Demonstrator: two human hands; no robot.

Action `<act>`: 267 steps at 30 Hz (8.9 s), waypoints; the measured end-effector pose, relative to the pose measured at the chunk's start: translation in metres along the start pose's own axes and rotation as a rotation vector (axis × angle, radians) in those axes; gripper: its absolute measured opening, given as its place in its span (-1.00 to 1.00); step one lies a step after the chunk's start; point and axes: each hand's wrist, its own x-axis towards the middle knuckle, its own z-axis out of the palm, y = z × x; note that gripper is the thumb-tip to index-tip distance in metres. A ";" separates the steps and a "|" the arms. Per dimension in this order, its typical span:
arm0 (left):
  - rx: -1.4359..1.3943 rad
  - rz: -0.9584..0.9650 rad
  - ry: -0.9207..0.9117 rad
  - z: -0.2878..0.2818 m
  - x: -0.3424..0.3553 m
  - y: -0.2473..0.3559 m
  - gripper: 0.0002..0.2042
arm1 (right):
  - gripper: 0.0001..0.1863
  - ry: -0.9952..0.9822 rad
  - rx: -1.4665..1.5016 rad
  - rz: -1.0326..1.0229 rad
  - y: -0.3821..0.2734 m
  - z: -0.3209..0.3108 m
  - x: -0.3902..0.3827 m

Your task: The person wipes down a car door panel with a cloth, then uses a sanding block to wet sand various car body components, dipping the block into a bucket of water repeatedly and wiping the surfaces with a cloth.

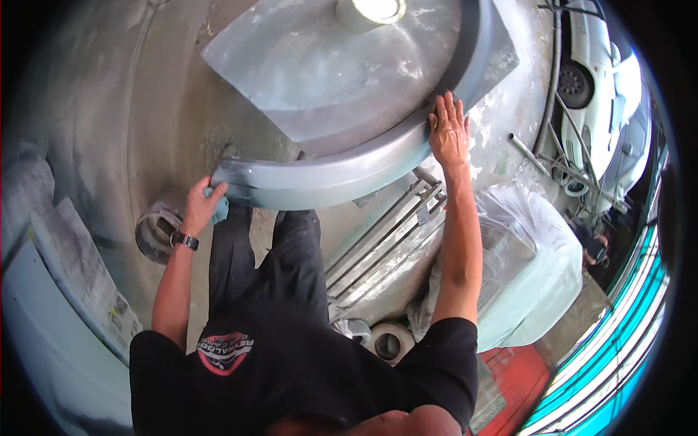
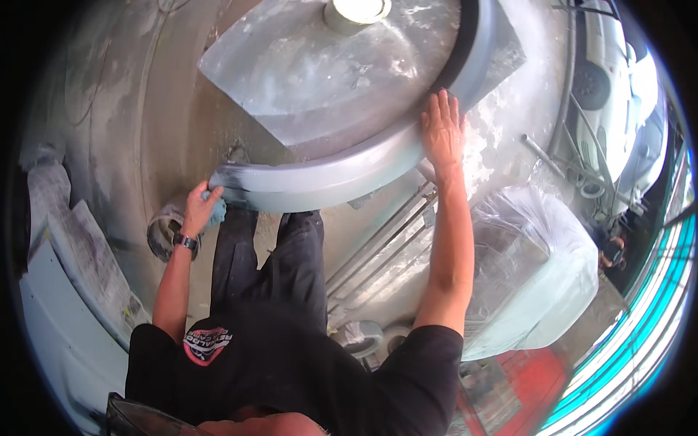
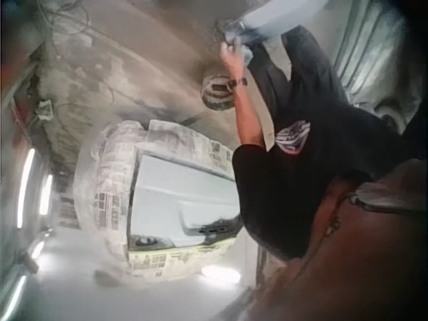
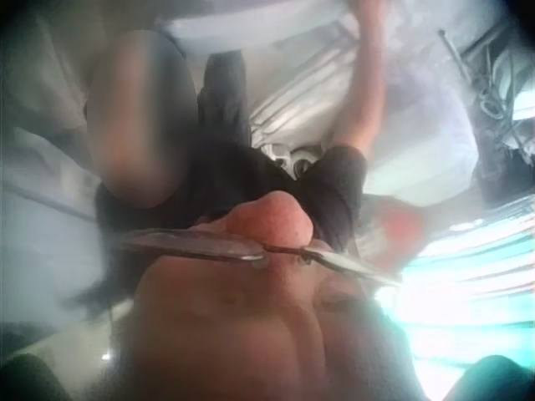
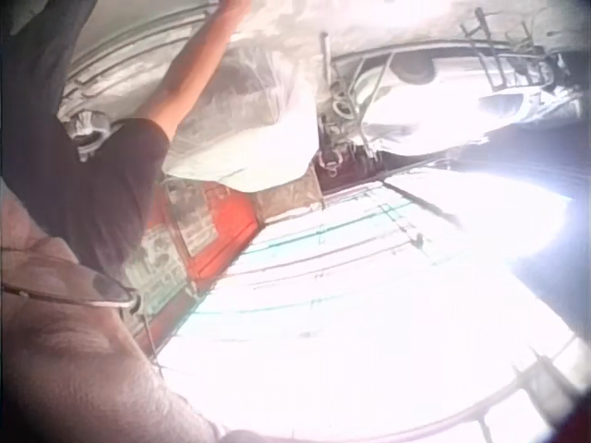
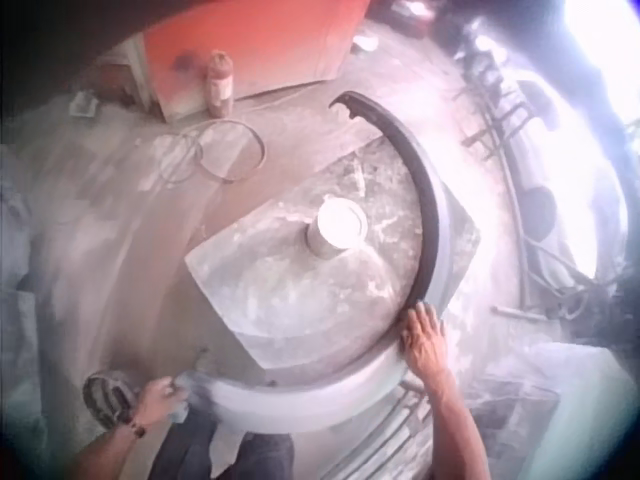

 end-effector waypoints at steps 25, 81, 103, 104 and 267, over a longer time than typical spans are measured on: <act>0.033 -0.080 0.264 0.003 -0.056 0.107 -0.64 | -0.51 -0.553 0.076 -0.466 -0.151 -0.087 -0.067; 0.073 -0.068 0.344 0.018 -0.059 0.106 -0.62 | -0.67 -0.519 0.238 -0.558 -0.083 -0.045 -0.032; 0.140 -0.080 0.309 0.012 -0.065 0.107 -0.62 | -0.56 -0.888 0.725 -0.402 -0.204 -0.109 -0.040; 0.102 -0.090 0.317 0.012 -0.066 0.107 -0.62 | -0.54 -1.002 0.713 -0.356 -0.186 -0.105 -0.031; 0.172 -0.151 0.014 0.018 -0.003 0.020 -0.73 | -0.27 0.186 0.781 0.930 -0.091 0.041 -0.049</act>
